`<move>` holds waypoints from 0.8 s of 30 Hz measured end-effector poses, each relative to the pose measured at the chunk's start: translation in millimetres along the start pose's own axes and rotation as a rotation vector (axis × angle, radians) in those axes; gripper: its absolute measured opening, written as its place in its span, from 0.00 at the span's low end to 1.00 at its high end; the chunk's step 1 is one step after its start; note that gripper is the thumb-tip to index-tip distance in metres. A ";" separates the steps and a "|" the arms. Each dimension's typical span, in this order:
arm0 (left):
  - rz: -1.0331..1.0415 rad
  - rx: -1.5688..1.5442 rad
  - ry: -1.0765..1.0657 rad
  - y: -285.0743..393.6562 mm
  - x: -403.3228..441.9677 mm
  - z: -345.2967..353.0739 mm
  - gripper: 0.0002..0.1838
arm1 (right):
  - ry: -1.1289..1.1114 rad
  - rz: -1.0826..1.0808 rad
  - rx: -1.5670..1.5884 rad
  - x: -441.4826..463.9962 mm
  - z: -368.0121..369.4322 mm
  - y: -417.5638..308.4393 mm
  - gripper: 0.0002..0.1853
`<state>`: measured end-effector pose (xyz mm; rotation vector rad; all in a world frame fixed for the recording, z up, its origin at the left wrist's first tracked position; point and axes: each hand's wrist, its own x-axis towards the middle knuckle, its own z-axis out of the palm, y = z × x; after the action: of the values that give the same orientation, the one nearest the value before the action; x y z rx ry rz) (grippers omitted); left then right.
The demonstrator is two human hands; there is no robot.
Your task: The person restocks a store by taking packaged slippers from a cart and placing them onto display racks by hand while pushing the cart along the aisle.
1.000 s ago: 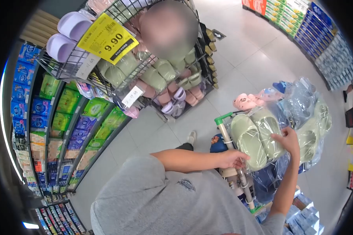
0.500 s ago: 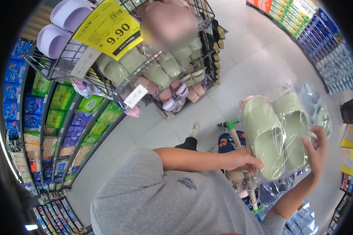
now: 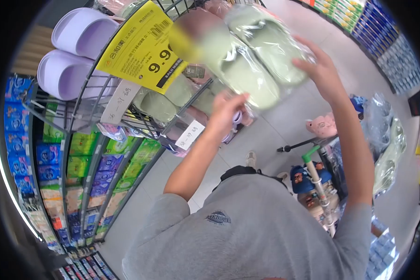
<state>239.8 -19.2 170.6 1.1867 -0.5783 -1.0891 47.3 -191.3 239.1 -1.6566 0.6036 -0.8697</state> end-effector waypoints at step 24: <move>0.503 1.473 0.547 34.8 94.6 -147.1 0.11 | 0.106 -0.360 -0.461 151.8 166.0 95.0 0.29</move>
<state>414.3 -39.5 139.8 2.2756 -1.2002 0.3114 275.6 -234.0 163.8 -2.1912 0.6196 -1.1426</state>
